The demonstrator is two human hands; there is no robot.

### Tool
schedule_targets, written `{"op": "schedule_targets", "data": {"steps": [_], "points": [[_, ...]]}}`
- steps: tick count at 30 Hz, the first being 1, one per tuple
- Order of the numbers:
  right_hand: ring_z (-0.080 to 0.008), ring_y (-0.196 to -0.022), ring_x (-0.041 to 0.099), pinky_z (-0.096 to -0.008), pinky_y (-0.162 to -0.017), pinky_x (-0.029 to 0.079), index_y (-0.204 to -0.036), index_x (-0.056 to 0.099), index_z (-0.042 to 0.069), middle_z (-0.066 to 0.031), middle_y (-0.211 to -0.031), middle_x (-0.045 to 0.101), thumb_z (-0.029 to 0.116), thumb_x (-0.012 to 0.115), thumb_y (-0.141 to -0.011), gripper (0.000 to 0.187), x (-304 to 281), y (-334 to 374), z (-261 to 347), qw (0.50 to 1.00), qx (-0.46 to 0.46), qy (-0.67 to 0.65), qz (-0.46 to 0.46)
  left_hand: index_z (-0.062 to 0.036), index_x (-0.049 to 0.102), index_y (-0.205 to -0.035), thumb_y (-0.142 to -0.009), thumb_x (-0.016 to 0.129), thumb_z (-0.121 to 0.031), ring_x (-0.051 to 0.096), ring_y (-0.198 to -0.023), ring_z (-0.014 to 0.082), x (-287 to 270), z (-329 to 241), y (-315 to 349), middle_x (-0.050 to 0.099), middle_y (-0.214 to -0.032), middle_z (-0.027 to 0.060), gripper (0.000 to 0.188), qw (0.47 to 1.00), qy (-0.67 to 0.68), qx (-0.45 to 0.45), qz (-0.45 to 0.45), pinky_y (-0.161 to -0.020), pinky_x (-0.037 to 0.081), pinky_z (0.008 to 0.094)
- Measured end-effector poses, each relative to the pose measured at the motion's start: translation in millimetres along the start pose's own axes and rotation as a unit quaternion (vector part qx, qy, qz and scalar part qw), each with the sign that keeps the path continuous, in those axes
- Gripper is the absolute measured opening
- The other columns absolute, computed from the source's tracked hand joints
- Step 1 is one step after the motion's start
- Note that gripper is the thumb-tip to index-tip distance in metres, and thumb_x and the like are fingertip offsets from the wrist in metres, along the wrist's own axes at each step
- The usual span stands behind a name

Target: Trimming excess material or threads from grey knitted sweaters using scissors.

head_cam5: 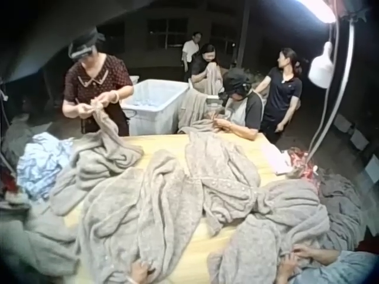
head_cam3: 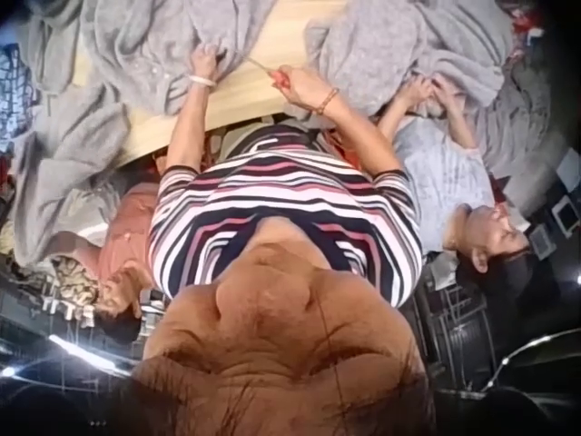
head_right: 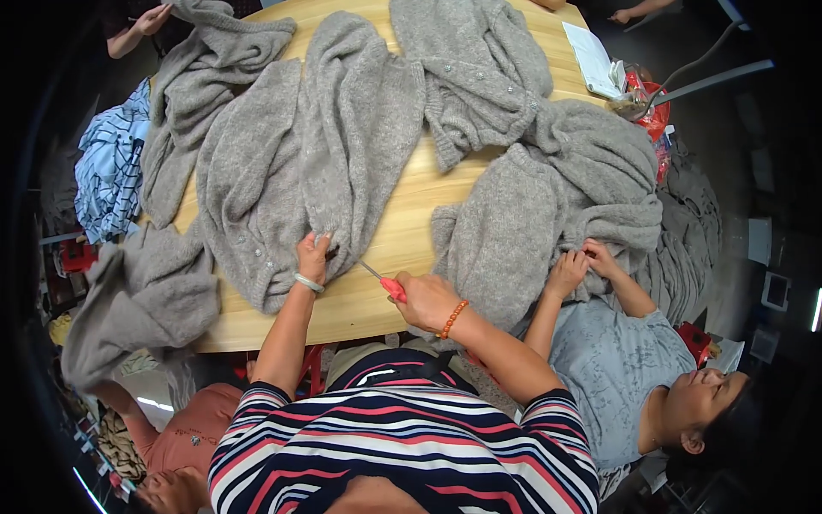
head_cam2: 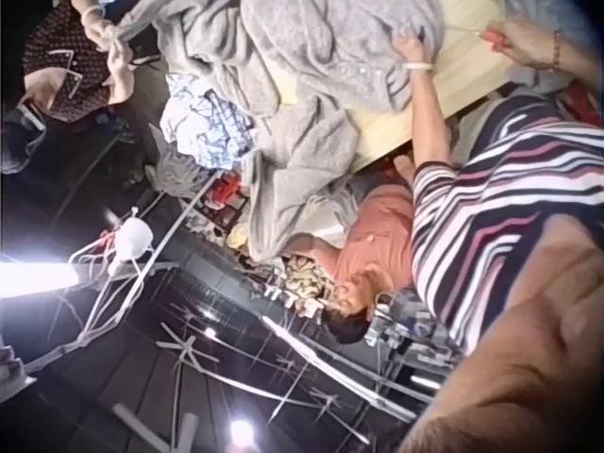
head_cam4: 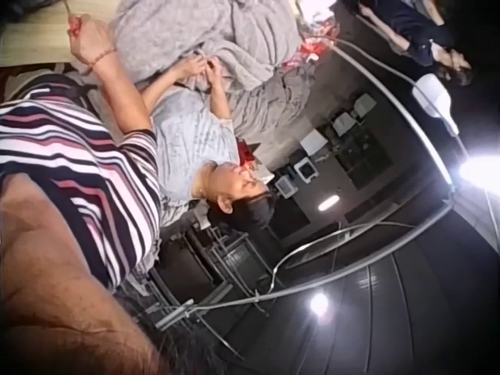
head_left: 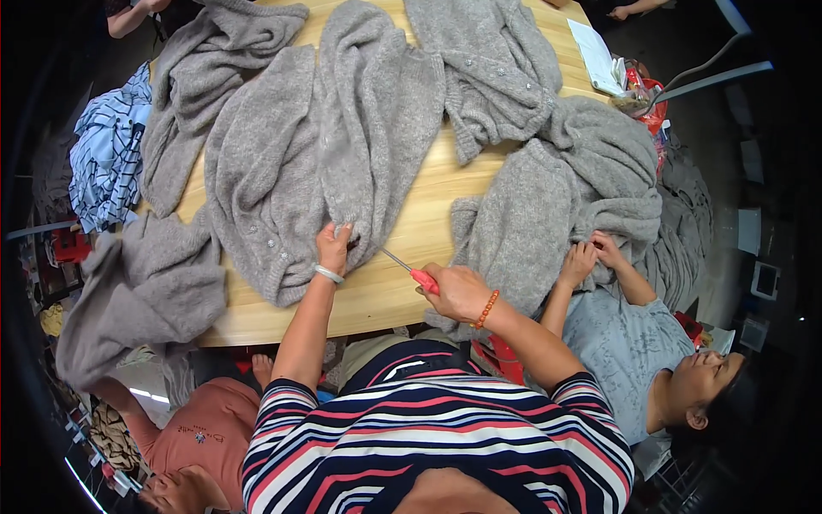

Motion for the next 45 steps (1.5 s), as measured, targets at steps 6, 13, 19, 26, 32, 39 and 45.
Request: {"op": "schedule_targets", "data": {"steps": [6,13,19,26,32,39,45], "points": [[-0.0445,-0.083,0.066,-0.0532,-0.075,0.052,-0.110,0.059,0.007,-0.0244,-0.085,0.068,0.030,0.061,-0.091,0.030,-0.4,-4.6,2.5,0.997,-0.035,-0.053,-0.047,-0.0048,0.060,-0.122,-0.085,0.070,-0.014,0.057,-0.105,0.0280,5.4,-47.7,12.9,0.060,-0.121,0.0167,0.039,0.846,-0.514,0.140,-0.028,-0.092,0.044,0.0394],[-0.0453,-0.082,0.066,-0.0523,-0.074,0.052,-0.106,0.059,0.002,-0.0278,-0.082,0.067,0.028,0.062,-0.090,0.030,-2.7,-28.4,17.7,0.999,-0.024,-0.001,-0.044,-0.0106,0.041,-0.146,-0.085,0.065,-0.026,0.022,-0.147,0.0366,33.0,-60.2,-30.0,0.026,-0.159,0.0160,0.068,0.645,-0.707,0.290,0.013,-0.117,0.018,0.0574],[-0.0463,-0.079,0.065,-0.0535,-0.075,0.050,-0.111,0.058,0.003,-0.0267,-0.081,0.066,0.034,0.060,-0.093,0.036,-15.9,-41.6,18.5,0.998,-0.022,0.017,-0.055,-0.0124,0.042,-0.146,-0.084,0.066,-0.026,0.024,-0.147,0.0334,30.1,-57.1,-30.4,0.028,-0.158,0.0148,0.068,0.638,-0.711,0.289,0.067,-0.117,0.018,0.0561],[-0.0448,-0.079,0.067,-0.0538,-0.073,0.053,-0.106,0.057,0.002,-0.0269,-0.079,0.067,0.025,0.061,-0.089,0.029,-32.6,-60.1,34.4,0.991,-0.050,0.011,-0.123,-0.0133,0.038,-0.149,-0.082,0.069,-0.026,0.024,-0.147,0.0303,31.7,-95.3,-93.3,0.029,-0.158,0.0133,0.075,0.729,-0.586,0.353,-0.018,-0.118,0.018,0.0529],[-0.0457,-0.081,0.065,-0.0534,-0.076,0.051,-0.107,0.058,0.003,-0.0268,-0.081,0.066,0.030,0.061,-0.092,0.031,-50.6,-73.0,43.7,0.994,-0.025,0.020,-0.106,-0.0098,0.027,-0.153,-0.083,0.069,-0.025,0.018,-0.149,0.0315,34.4,-77.5,-113.6,0.021,-0.161,0.0123,0.083,0.647,-0.721,0.249,0.012,-0.119,0.015,0.0534],[-0.0446,-0.084,0.066,-0.0528,-0.078,0.051,-0.103,0.061,0.002,-0.0264,-0.083,0.067,0.032,0.061,-0.091,0.033,-41.3,-81.3,32.8,0.998,-0.007,0.042,-0.050,-0.0104,0.030,-0.153,-0.084,0.068,-0.031,0.016,-0.150,0.0322,31.9,-74.3,-109.4,0.020,-0.162,0.0131,0.081,0.655,-0.700,0.283,0.032,-0.120,0.009,0.0542],[-0.0446,-0.086,0.066,-0.0515,-0.080,0.051,-0.103,0.061,0.001,-0.0274,-0.084,0.067,0.032,0.061,-0.090,0.034,-33.0,-56.3,27.9,1.000,0.005,-0.008,-0.026,-0.0111,0.026,-0.154,-0.083,0.069,-0.030,0.014,-0.150,0.0333,26.6,-77.9,-104.4,0.018,-0.162,0.0138,0.085,0.672,-0.679,0.291,0.041,-0.120,0.007,0.0541]]}}
Point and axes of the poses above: each hand's wrist, its own y-axis away from the middle knuckle, its own x-axis out of the palm, z = x × y, the point moved 5 cm from there along -y, towards the middle knuckle
